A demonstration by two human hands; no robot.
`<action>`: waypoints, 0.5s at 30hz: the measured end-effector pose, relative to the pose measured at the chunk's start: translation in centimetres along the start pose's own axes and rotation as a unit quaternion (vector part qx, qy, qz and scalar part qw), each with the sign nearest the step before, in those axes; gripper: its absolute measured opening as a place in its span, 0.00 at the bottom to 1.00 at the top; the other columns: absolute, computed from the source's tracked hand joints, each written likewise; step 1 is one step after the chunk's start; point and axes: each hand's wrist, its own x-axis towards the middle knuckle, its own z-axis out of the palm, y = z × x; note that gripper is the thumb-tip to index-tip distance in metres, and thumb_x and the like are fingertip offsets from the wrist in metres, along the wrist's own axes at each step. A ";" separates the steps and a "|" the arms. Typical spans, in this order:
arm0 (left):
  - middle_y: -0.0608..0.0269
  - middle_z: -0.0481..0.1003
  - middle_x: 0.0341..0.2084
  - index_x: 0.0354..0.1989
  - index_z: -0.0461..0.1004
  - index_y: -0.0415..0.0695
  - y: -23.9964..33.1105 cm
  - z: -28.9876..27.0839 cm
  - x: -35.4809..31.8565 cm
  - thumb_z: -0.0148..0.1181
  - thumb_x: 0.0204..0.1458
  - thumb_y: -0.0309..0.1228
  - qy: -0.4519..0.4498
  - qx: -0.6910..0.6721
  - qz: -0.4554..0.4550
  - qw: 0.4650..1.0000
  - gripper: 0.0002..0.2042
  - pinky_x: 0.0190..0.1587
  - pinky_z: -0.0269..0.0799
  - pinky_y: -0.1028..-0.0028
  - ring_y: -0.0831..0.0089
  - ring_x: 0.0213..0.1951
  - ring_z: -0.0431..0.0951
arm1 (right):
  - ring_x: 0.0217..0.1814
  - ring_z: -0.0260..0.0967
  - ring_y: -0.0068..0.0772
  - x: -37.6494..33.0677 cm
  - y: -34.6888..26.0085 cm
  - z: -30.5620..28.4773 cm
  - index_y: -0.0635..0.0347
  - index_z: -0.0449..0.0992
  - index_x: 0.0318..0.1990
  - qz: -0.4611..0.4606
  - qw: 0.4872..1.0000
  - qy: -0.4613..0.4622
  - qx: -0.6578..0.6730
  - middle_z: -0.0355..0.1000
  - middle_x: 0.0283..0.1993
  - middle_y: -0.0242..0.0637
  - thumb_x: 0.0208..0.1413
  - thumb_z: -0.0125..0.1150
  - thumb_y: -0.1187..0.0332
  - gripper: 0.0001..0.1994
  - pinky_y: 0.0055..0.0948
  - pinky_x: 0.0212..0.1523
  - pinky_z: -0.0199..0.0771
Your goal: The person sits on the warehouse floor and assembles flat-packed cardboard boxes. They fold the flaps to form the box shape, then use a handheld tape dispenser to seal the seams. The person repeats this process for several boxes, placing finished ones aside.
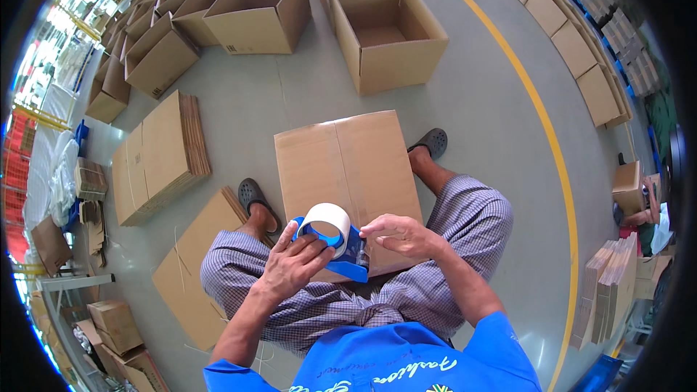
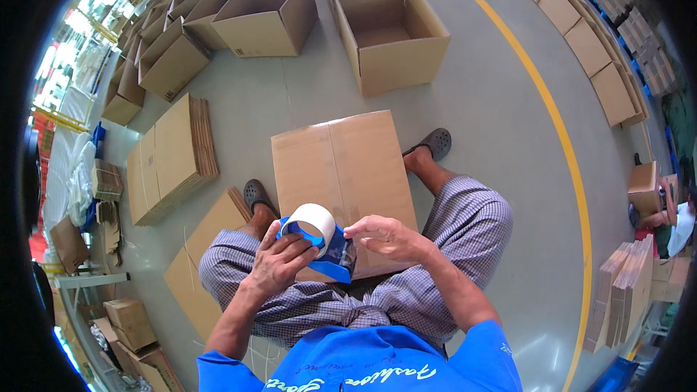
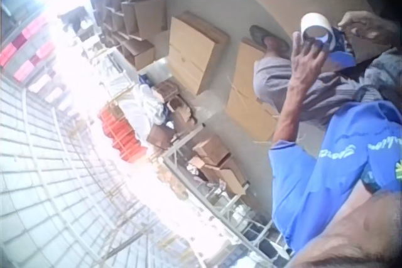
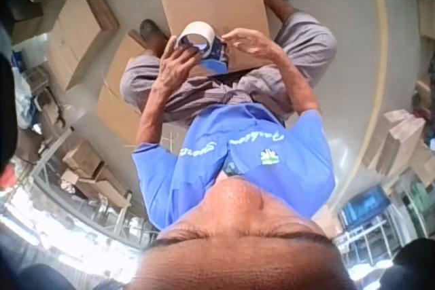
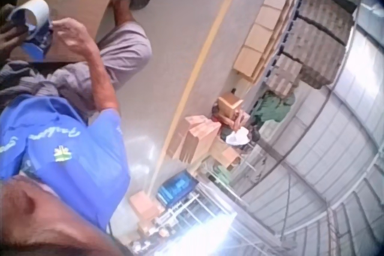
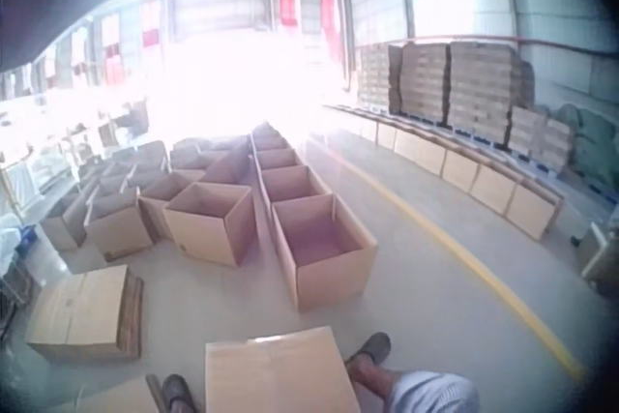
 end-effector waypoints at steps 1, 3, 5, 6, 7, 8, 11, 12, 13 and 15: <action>0.76 0.77 0.40 0.46 0.75 0.56 0.2 0.0 -0.2 0.62 0.46 0.31 0.007 -0.002 0.002 1.000 0.16 0.70 0.46 0.53 0.75 0.52 0.74 | 0.61 0.66 0.38 -0.1 -0.4 0.1 0.56 0.74 0.55 -0.012 1.000 0.002 -0.028 0.72 0.54 0.38 0.56 0.57 0.78 0.18 0.37 0.64 0.65; 0.76 0.77 0.41 0.45 0.76 0.56 0.4 -0.3 -0.3 0.62 0.46 0.31 0.004 -0.015 0.002 1.000 0.15 0.70 0.46 0.53 0.74 0.52 0.74 | 0.59 0.66 0.38 -0.3 -1.1 0.3 0.55 0.76 0.54 -0.040 0.997 0.007 -0.068 0.73 0.53 0.37 0.57 0.58 0.77 0.17 0.37 0.63 0.66; 0.76 0.77 0.41 0.45 0.76 0.56 0.7 -0.7 -0.4 0.62 0.47 0.31 -0.003 -0.040 -0.005 0.999 0.15 0.70 0.46 0.52 0.74 0.52 0.74 | 0.58 0.67 0.39 -0.4 -1.9 0.5 0.53 0.76 0.53 -0.062 0.994 -0.004 -0.092 0.73 0.52 0.37 0.57 0.58 0.76 0.16 0.37 0.61 0.66; 0.75 0.77 0.41 0.45 0.77 0.56 0.9 -0.9 -0.5 0.62 0.47 0.31 -0.009 -0.058 -0.010 0.998 0.15 0.70 0.46 0.52 0.74 0.52 0.74 | 0.58 0.67 0.39 -0.5 -2.2 0.4 0.53 0.77 0.53 -0.071 0.993 -0.018 -0.096 0.73 0.52 0.37 0.57 0.58 0.77 0.16 0.37 0.61 0.67; 0.75 0.77 0.42 0.45 0.77 0.57 1.0 -1.0 -0.6 0.61 0.47 0.30 -0.014 -0.076 -0.016 0.997 0.14 0.70 0.46 0.52 0.74 0.53 0.74 | 0.58 0.66 0.39 -0.5 -2.6 0.5 0.52 0.77 0.53 -0.080 0.991 -0.032 -0.100 0.73 0.52 0.37 0.57 0.58 0.77 0.16 0.37 0.61 0.67; 0.75 0.77 0.42 0.45 0.77 0.57 1.2 -1.1 -0.7 0.61 0.47 0.30 -0.018 -0.086 -0.017 0.996 0.14 0.70 0.46 0.52 0.74 0.53 0.74 | 0.58 0.66 0.39 -0.6 -3.1 0.6 0.53 0.77 0.52 -0.071 0.992 -0.039 -0.098 0.73 0.52 0.36 0.57 0.57 0.77 0.16 0.37 0.61 0.67; 0.75 0.77 0.42 0.45 0.78 0.57 1.6 -1.3 -0.9 0.60 0.48 0.29 -0.029 -0.117 -0.019 0.993 0.14 0.70 0.47 0.51 0.73 0.53 0.74 | 0.59 0.66 0.38 -0.8 -4.2 1.0 0.53 0.78 0.52 -0.048 0.993 -0.067 -0.089 0.73 0.52 0.36 0.59 0.54 0.79 0.15 0.37 0.60 0.67; 0.75 0.77 0.42 0.45 0.78 0.57 1.7 -1.3 -1.0 0.60 0.48 0.29 -0.028 -0.121 -0.019 0.992 0.14 0.70 0.47 0.51 0.73 0.53 0.74 | 0.59 0.66 0.39 -0.9 -4.5 1.2 0.54 0.78 0.51 -0.043 0.992 -0.079 -0.085 0.73 0.52 0.36 0.59 0.54 0.79 0.15 0.37 0.60 0.67; 0.75 0.77 0.42 0.45 0.78 0.57 1.8 -1.3 -1.1 0.61 0.48 0.29 -0.028 -0.125 -0.019 0.992 0.14 0.70 0.47 0.51 0.73 0.53 0.74 | 0.59 0.66 0.39 -0.9 -4.7 1.3 0.54 0.78 0.51 -0.038 0.992 -0.091 -0.082 0.73 0.51 0.36 0.59 0.53 0.80 0.16 0.37 0.60 0.67; 0.75 0.77 0.42 0.45 0.78 0.57 2.0 -1.4 -1.3 0.61 0.47 0.28 -0.028 -0.129 -0.017 0.991 0.15 0.70 0.48 0.51 0.73 0.53 0.74 | 0.58 0.67 0.39 -0.8 -5.2 1.2 0.55 0.78 0.50 -0.044 0.988 -0.112 -0.101 0.73 0.51 0.36 0.59 0.52 0.80 0.15 0.37 0.59 0.68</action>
